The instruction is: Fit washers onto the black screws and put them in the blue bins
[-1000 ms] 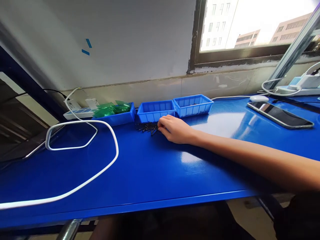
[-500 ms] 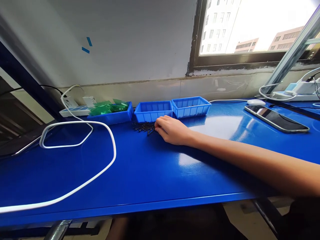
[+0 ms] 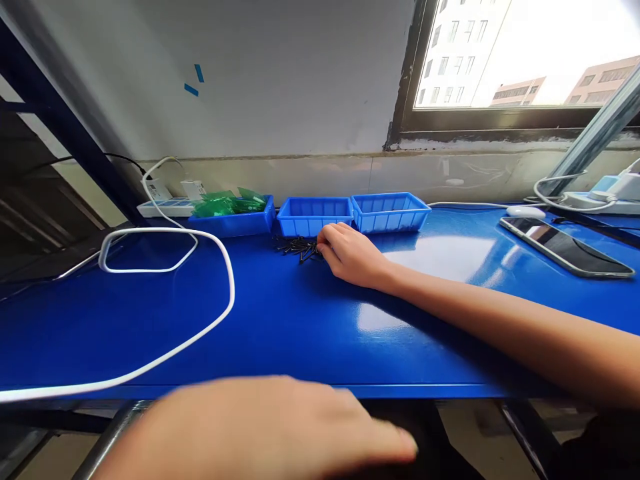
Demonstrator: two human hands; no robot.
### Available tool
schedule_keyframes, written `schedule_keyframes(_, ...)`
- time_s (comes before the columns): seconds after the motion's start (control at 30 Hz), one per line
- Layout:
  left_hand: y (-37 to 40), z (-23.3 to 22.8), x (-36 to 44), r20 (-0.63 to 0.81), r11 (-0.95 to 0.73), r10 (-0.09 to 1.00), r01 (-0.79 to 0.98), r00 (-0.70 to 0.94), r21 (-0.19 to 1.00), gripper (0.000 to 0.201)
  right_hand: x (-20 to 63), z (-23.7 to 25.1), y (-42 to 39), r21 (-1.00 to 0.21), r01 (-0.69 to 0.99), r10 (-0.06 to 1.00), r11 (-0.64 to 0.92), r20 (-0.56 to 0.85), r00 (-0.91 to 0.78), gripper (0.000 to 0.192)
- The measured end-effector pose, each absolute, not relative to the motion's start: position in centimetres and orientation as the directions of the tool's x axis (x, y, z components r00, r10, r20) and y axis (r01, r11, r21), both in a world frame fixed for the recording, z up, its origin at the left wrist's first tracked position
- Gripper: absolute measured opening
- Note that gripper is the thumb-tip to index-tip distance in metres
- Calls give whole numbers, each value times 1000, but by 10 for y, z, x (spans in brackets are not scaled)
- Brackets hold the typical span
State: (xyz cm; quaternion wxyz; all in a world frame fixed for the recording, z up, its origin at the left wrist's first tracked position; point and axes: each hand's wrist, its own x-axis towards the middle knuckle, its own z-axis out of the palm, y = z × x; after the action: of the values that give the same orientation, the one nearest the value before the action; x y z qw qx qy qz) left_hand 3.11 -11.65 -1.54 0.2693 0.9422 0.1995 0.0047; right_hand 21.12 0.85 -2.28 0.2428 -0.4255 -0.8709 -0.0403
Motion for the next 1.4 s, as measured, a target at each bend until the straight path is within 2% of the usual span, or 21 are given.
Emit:
schedule_keyframes(0.1,-66,30,26,38,-783,563,517,826,347,36,211,-22,8,-140,758,723,637,451,-524,15)
schedule_keyframes(0.17,-26,40,23,251,-762,647,612,720,209,37,211,-22,7,-138,765,722,630,467,-511,16)
schedule_keyframes(0.27,18,31,24,404,-666,721,722,563,184,38,211,-23,7,-130,800,729,585,516,-449,16)
schedule_keyframes(0.33,33,18,29,448,-649,714,749,538,134,36,211,-23,7,-128,830,743,543,534,-404,17)
schedule_keyframes(0.43,40,1,41,384,-699,640,711,666,-69,34,212,-24,8,-116,867,768,485,532,-358,19)
schedule_keyframes(0.5,41,-7,49,357,-722,597,675,718,-150,34,212,-23,8,-105,887,782,451,526,-335,20)
schedule_keyframes(0.73,40,-18,50,380,-696,623,706,684,-129,31,212,-23,8,-64,868,769,493,498,-401,20)
schedule_keyframes(0.93,38,-16,50,360,-659,653,734,666,-163,28,211,-24,7,-35,863,759,504,494,-423,15)
schedule_keyframes(1.4,38,-16,50,350,-675,647,722,678,-150,29,210,-22,5,0,877,774,481,469,-425,15)
